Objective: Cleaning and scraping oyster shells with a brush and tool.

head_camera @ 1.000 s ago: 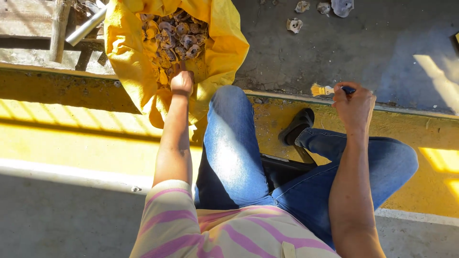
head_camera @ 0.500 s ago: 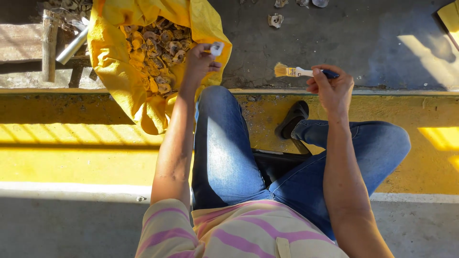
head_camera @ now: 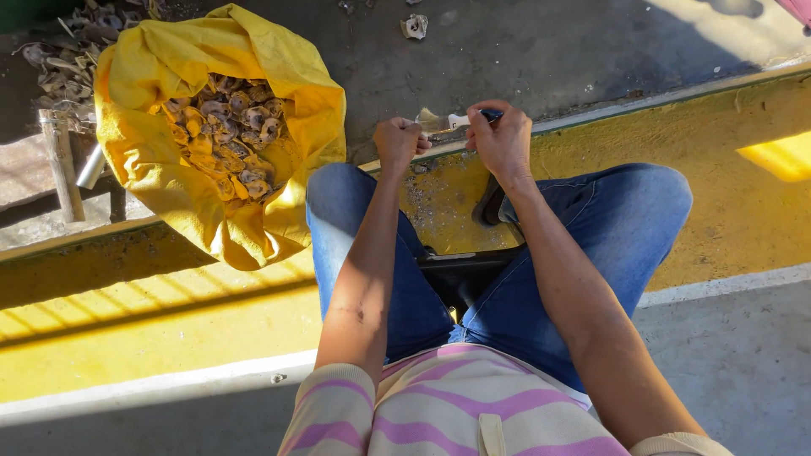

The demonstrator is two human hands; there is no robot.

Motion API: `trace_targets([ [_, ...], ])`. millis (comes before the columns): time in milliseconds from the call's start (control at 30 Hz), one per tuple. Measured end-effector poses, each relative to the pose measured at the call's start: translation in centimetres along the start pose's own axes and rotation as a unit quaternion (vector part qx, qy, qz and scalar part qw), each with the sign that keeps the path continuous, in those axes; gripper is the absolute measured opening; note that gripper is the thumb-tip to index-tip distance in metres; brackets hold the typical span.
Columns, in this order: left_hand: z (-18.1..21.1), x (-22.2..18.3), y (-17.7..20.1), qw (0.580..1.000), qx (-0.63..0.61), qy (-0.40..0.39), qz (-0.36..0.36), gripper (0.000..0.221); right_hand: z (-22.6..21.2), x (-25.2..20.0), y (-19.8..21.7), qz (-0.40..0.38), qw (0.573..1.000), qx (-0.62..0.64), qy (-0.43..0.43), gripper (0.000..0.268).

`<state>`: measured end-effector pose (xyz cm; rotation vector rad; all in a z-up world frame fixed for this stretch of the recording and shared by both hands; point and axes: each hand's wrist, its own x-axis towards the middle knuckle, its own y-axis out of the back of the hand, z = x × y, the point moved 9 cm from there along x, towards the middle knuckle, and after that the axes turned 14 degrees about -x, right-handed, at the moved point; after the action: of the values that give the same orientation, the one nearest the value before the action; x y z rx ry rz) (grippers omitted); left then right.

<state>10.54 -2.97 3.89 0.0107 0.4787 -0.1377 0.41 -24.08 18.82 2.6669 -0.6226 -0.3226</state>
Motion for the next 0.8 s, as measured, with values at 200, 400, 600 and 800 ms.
trace_targets([
  [200,-2.1,-0.2,1.3,0.999,0.021,0.018,0.016,0.011,-0.7,-0.4,-1.4,-0.033,0.988,-0.144,0.039,0.018],
  [400,-2.6,0.6,1.6,0.998,0.036,0.032,0.029,0.009,-1.3,-0.3,-2.2,-0.06,0.969,-0.227,0.077,0.016],
  [600,-3.1,0.3,1.5,0.999,0.036,0.029,0.029,0.008,-0.8,-0.4,-2.9,-0.048,0.966,-0.223,0.12,0.014],
  [800,-3.9,-0.4,1.8,0.998,0.04,0.026,0.028,0.007,-0.4,-1.2,-3.0,-0.061,0.975,-0.192,0.096,0.013],
])
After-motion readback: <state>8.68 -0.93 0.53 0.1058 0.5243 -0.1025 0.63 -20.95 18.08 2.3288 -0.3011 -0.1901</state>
